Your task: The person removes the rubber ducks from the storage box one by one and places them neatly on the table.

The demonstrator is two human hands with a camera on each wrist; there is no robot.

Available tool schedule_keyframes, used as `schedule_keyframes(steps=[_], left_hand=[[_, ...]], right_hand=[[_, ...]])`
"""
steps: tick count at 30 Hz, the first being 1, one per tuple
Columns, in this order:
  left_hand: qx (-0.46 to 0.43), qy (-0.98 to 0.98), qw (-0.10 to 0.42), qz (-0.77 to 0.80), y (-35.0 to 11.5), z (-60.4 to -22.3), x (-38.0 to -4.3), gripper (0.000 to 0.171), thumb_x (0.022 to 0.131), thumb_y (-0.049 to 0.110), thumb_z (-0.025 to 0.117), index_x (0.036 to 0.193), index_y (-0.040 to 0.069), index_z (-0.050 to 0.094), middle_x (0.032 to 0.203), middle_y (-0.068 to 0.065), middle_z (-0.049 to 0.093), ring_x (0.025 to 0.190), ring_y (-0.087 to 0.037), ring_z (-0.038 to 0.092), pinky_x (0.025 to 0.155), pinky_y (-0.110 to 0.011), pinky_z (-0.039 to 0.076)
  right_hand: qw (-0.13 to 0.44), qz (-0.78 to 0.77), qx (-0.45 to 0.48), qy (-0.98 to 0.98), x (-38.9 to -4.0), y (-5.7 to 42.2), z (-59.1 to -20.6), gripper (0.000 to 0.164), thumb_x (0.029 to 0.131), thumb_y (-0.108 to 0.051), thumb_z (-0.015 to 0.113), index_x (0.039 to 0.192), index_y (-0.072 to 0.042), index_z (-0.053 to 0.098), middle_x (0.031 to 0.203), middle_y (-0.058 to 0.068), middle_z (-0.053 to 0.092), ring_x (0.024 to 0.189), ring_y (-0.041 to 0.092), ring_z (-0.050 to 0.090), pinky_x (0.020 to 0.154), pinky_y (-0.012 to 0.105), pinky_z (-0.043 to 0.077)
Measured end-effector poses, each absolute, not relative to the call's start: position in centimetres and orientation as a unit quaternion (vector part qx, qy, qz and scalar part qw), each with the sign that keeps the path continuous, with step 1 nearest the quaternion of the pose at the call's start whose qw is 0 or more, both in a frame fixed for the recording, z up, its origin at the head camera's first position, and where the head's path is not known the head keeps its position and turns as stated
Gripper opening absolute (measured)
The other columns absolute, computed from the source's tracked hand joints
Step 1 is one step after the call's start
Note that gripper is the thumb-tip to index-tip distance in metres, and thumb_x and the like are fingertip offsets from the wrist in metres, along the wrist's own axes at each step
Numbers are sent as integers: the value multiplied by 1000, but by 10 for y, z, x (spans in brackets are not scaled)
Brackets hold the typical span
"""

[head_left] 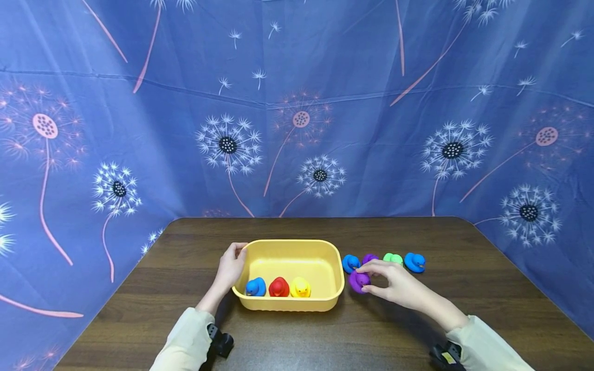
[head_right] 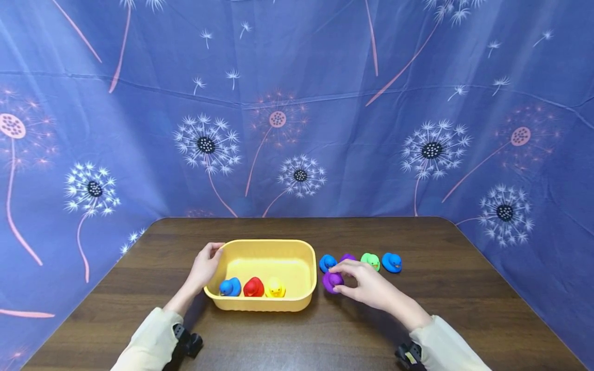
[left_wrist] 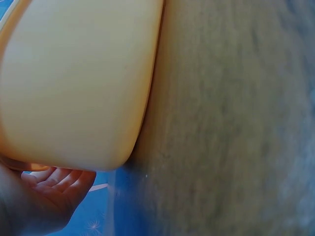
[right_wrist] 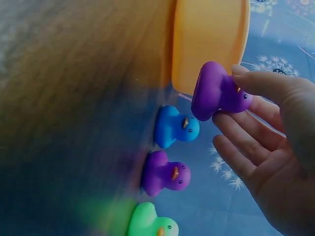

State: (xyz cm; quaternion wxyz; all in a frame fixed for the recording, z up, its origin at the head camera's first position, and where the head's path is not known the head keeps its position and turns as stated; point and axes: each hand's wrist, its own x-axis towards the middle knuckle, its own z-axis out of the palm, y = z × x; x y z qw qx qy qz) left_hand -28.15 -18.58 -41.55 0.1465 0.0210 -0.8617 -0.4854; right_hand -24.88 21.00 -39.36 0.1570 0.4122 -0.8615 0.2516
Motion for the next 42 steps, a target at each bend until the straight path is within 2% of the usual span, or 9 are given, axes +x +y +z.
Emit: schedule_keyframes(steps=[4, 10, 19, 32, 42], left_hand=[[19, -862, 145, -486, -186, -416, -283, 28, 97, 9, 44, 119, -4, 55, 109, -22, 61, 103, -32, 57, 88, -44, 46], [19, -860, 143, -489, -187, -417, -284, 28, 97, 8, 44, 119, -4, 54, 111, -22, 61, 106, -33, 56, 90, -45, 46], [18, -861, 149, -485, -186, -418, -284, 28, 96, 9, 45, 119, -4, 55, 109, -22, 62, 106, -33, 56, 91, -46, 46], [22, -860, 149, -487, -186, -419, -284, 28, 96, 9, 45, 118, -5, 55, 110, -22, 62, 105, -33, 57, 92, -46, 45], [23, -858, 145, -491, -186, -419, -284, 28, 97, 10, 43, 118, -5, 54, 110, -22, 61, 104, -32, 57, 90, -45, 46]], right_hand=[[167, 243, 422, -857, -248, 210, -399, 31, 76, -13, 77, 105, -9, 67, 101, -3, 68, 95, 14, 64, 80, 28, 53], [146, 254, 439, -850, -247, 210, -405, 30, 78, -11, 75, 107, -9, 67, 102, -2, 66, 93, 13, 62, 78, 27, 52], [108, 260, 430, -857, -246, 210, -410, 29, 80, -14, 73, 108, -8, 66, 102, -2, 65, 92, 10, 61, 76, 34, 54], [63, 274, 395, -875, -247, 210, -414, 29, 82, -18, 72, 109, -11, 65, 103, -5, 65, 90, 5, 60, 78, 33, 53], [91, 280, 412, -862, -247, 210, -415, 30, 78, -13, 75, 106, -10, 65, 99, -4, 65, 87, 6, 60, 75, 30, 52]])
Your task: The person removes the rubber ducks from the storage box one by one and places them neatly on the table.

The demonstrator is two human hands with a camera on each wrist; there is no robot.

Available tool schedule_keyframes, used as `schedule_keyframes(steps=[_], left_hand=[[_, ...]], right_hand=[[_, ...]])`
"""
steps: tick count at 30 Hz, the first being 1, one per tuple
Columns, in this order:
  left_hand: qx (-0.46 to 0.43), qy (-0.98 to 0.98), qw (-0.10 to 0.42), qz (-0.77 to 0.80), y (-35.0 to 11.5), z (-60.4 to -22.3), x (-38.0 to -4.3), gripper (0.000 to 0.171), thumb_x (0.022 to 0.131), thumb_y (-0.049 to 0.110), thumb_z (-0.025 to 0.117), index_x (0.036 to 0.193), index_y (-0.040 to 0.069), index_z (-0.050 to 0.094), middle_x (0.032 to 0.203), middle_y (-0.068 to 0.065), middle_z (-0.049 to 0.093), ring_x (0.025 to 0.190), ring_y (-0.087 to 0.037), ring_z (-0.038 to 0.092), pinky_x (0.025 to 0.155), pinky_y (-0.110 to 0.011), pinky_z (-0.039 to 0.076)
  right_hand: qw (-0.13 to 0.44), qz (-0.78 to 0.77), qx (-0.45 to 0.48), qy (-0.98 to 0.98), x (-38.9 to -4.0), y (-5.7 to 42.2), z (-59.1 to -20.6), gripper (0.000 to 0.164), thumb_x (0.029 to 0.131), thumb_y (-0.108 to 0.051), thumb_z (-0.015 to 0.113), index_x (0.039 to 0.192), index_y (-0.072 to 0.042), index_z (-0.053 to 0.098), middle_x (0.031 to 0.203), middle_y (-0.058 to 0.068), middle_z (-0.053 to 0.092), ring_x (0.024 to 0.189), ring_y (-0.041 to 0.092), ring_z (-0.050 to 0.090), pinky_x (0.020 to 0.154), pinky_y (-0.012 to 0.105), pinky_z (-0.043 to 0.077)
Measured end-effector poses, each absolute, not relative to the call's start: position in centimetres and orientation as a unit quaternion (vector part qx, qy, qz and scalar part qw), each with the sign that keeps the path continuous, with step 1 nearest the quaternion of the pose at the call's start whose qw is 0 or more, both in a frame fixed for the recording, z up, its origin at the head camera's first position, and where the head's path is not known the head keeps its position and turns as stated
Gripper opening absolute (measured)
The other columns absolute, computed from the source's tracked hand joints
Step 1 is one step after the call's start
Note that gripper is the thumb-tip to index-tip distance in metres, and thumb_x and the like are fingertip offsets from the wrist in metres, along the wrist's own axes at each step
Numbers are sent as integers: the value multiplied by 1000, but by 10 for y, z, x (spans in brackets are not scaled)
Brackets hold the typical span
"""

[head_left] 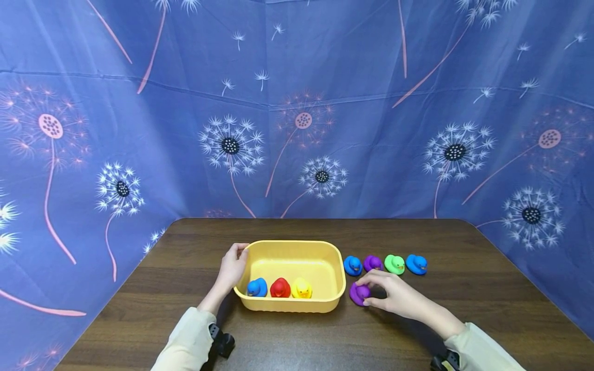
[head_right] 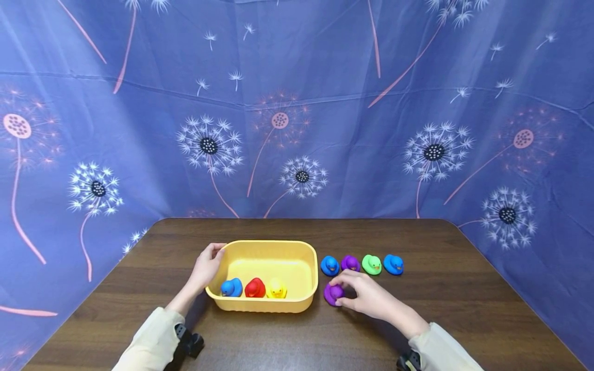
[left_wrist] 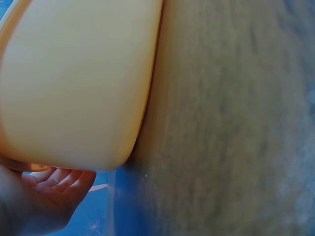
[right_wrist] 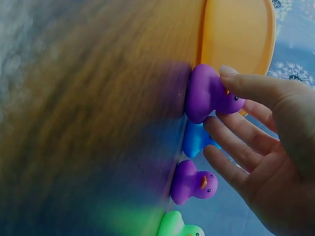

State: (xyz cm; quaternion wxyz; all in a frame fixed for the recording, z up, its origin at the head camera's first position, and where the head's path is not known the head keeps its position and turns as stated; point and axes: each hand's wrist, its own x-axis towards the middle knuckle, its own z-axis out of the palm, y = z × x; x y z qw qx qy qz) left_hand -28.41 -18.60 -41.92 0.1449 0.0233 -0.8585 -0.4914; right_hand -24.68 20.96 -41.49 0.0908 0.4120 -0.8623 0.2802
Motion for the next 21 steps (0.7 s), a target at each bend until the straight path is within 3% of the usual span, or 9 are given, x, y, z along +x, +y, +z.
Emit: schedule_keyframes(steps=[6, 15, 21], left_hand=[[23, -860, 149, -487, -186, -419, -284, 27, 97, 10, 44, 118, -5, 55, 106, -21, 62, 98, -30, 58, 85, -41, 47], [23, -861, 150, -485, -186, -419, -283, 27, 97, 9, 44, 118, -4, 55, 107, -21, 62, 101, -31, 58, 87, -43, 48], [22, -861, 150, -486, -185, -418, -283, 27, 97, 9, 44, 117, -3, 56, 106, -20, 63, 99, -30, 58, 85, -42, 48]], right_hand=[[86, 285, 419, -858, -246, 209, -414, 30, 79, -14, 74, 107, -9, 64, 101, -1, 65, 87, 8, 60, 75, 31, 53], [128, 272, 421, -856, -247, 205, -409, 27, 85, -19, 69, 109, -7, 64, 105, 1, 65, 90, 15, 63, 78, 33, 53], [127, 279, 407, -861, -246, 197, -401, 29, 85, -19, 69, 111, -7, 63, 108, 0, 64, 93, 20, 63, 80, 33, 53]])
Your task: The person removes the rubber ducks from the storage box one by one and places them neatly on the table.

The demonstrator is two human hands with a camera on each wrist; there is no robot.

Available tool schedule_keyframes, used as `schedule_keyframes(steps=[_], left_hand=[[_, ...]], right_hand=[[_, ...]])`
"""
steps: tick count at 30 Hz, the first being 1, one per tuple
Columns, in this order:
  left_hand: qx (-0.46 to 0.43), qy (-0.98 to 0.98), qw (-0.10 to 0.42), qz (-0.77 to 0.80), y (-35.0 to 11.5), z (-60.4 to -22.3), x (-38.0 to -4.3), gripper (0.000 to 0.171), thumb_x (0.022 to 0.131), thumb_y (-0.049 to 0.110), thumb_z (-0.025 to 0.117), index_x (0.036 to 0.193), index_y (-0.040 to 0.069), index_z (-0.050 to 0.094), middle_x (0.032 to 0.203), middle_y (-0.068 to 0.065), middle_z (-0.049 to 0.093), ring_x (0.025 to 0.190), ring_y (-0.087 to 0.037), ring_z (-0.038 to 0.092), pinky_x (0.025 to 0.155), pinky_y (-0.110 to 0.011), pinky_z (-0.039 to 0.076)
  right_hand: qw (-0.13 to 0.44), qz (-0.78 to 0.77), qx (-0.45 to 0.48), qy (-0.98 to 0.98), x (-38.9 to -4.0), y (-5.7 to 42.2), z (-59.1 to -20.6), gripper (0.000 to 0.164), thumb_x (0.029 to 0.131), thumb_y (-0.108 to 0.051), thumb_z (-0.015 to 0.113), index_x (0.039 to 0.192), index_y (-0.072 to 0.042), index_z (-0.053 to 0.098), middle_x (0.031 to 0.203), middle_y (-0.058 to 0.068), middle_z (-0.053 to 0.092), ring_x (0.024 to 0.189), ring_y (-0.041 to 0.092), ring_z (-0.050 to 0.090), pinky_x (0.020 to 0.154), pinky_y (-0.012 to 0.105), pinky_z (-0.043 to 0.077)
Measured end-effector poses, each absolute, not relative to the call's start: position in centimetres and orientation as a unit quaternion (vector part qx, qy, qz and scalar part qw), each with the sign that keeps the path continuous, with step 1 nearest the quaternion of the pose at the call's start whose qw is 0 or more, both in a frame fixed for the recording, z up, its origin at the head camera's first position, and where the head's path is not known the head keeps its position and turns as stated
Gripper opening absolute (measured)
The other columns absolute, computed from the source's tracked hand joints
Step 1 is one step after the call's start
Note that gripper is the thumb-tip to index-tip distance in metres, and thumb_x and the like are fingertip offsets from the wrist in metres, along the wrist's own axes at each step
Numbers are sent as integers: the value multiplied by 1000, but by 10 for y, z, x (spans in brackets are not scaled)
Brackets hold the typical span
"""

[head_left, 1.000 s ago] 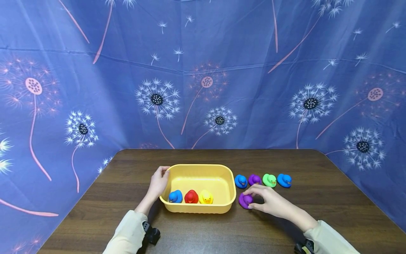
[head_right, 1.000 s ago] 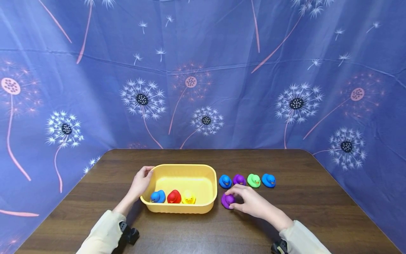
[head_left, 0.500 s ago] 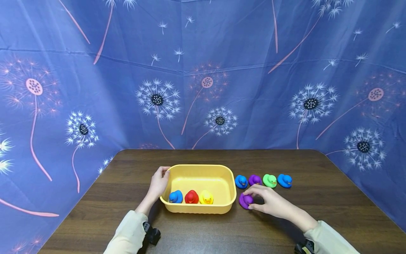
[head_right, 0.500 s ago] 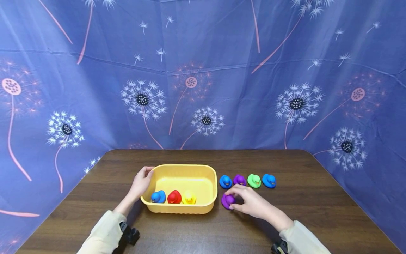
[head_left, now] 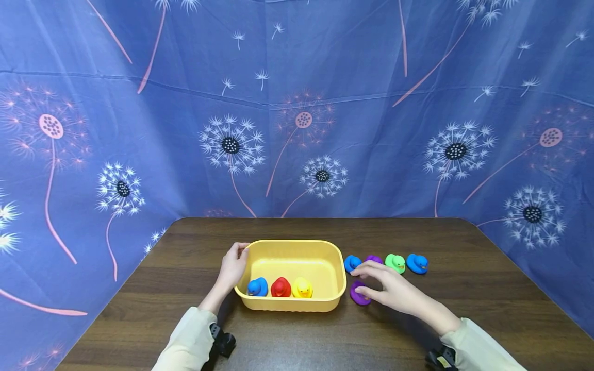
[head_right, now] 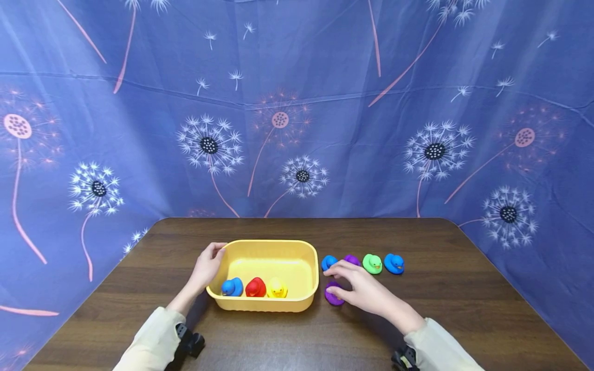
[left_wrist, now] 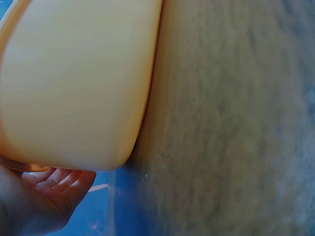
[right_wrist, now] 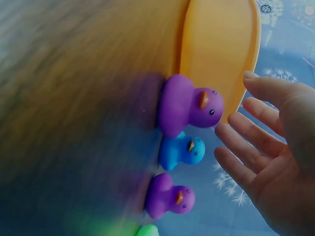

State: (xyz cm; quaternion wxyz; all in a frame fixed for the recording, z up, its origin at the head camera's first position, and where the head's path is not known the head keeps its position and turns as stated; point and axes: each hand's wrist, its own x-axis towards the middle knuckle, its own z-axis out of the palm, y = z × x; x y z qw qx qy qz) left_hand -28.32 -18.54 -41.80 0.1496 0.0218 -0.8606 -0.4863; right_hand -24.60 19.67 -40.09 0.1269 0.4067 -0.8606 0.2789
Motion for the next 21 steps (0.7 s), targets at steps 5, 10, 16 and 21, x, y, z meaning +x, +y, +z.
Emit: schedule_keyframes(steps=[5, 10, 16, 21], left_hand=[[22, -861, 148, -487, -186, -418, -283, 27, 97, 10, 44, 118, -3, 55, 107, -21, 62, 100, -30, 58, 86, -43, 48], [20, -862, 151, -483, -187, -418, -283, 27, 97, 9, 43, 118, -4, 55, 107, -21, 62, 99, -31, 58, 85, -43, 48], [22, -862, 150, -483, -186, -418, -283, 27, 97, 10, 44, 118, -4, 55, 108, -21, 62, 100, -31, 58, 86, -43, 48], [24, -864, 155, -479, -185, -417, -283, 27, 97, 10, 44, 117, -4, 56, 107, -21, 62, 99, -31, 58, 86, -44, 47]], right_hand=[[133, 275, 408, -860, -246, 189, -396, 31, 86, -23, 68, 112, -7, 63, 108, 0, 65, 95, 20, 63, 81, 32, 53], [141, 281, 417, -853, -250, 180, -393, 30, 86, -22, 67, 112, -8, 64, 108, -1, 65, 98, 19, 62, 81, 35, 53], [163, 302, 422, -839, -253, 168, -389, 30, 81, -13, 72, 110, -6, 65, 106, 3, 65, 95, 17, 62, 78, 37, 54], [140, 300, 417, -847, -254, 160, -386, 31, 83, -17, 71, 112, -5, 65, 108, 4, 65, 98, 20, 63, 80, 39, 54]])
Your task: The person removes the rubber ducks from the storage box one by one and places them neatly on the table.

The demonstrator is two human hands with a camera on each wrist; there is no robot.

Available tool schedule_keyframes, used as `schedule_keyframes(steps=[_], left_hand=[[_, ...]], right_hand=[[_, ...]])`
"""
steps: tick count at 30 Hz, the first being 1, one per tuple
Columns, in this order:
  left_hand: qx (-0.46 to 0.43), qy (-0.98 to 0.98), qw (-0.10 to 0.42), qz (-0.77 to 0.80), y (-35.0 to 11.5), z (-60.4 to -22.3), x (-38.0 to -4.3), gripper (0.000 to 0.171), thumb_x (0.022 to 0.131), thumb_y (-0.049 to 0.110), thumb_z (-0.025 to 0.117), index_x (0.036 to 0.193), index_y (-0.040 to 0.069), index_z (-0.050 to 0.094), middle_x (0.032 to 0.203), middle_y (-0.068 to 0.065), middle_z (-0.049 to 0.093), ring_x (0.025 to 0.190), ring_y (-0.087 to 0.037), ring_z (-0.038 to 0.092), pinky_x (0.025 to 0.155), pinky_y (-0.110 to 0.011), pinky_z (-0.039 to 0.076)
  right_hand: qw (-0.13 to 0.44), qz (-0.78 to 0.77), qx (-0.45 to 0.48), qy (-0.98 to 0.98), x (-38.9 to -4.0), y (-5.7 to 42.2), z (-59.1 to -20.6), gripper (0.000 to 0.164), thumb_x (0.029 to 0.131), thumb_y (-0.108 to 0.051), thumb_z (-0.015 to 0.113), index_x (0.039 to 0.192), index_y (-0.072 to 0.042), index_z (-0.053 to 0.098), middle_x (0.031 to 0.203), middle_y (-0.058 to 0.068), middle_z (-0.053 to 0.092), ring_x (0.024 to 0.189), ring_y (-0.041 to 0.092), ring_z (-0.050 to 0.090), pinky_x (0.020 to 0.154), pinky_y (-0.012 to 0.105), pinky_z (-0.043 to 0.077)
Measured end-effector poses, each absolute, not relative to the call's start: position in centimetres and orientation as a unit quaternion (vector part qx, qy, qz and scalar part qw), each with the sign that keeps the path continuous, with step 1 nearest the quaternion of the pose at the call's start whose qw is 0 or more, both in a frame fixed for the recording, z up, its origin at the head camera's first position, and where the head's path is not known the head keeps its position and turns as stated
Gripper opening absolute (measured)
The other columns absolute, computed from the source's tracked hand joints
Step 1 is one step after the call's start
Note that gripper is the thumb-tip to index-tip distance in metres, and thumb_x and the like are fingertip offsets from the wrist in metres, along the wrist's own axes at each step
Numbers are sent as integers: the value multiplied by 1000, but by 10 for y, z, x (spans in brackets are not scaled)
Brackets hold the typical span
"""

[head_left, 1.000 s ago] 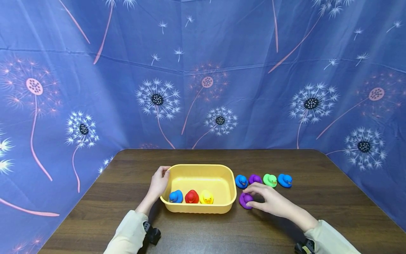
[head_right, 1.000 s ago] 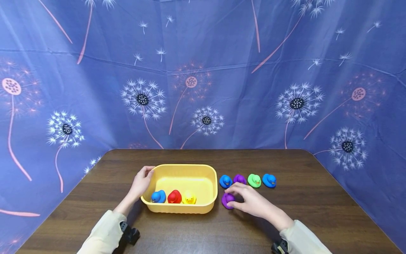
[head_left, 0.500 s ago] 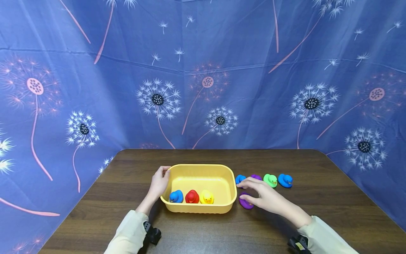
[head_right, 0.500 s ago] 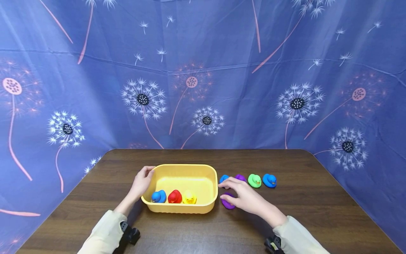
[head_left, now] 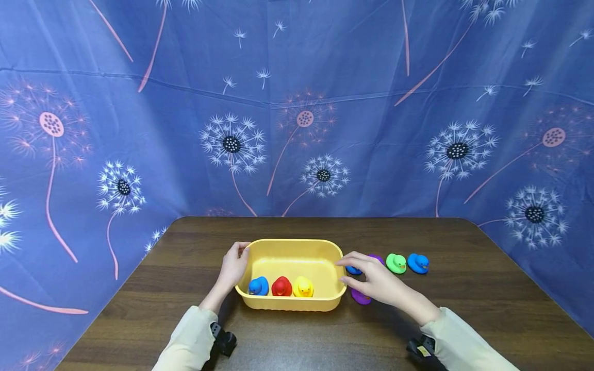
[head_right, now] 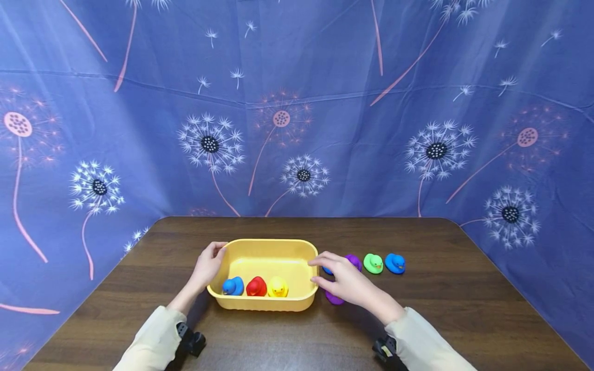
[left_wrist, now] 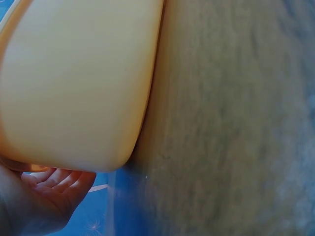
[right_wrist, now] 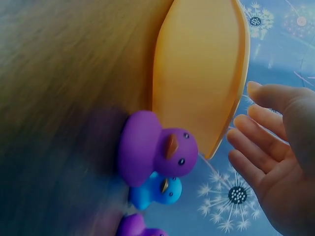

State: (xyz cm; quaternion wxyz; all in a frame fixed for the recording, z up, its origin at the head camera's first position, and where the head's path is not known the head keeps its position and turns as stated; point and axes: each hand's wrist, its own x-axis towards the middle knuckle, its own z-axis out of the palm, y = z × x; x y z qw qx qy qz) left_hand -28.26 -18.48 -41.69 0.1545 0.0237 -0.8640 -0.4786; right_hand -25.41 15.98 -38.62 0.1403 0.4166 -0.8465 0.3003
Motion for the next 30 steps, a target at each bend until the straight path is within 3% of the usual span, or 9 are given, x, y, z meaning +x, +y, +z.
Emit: schedule_keyframes(steps=[7, 16, 30], left_hand=[[23, -863, 157, -480, -185, -417, -283, 27, 96, 9, 45, 116, -4, 56, 107, -21, 62, 99, -32, 58, 86, -44, 47], [22, -861, 156, -483, -185, -416, -282, 27, 96, 10, 45, 116, -4, 57, 103, -20, 63, 95, -29, 58, 82, -40, 48], [26, -860, 155, -485, -186, -415, -282, 27, 96, 10, 45, 116, -5, 56, 105, -20, 62, 98, -30, 58, 85, -43, 47]], right_hand=[[138, 288, 441, -839, -257, 146, -385, 30, 86, -24, 67, 111, -6, 65, 107, 3, 67, 99, 17, 63, 83, 33, 53], [139, 272, 469, -829, -259, 129, -387, 31, 84, -21, 70, 108, -4, 66, 104, 4, 69, 97, 16, 65, 84, 33, 52], [57, 287, 474, -830, -261, 108, -390, 32, 82, -18, 72, 112, -8, 66, 108, 0, 67, 101, 15, 61, 89, 31, 50]])
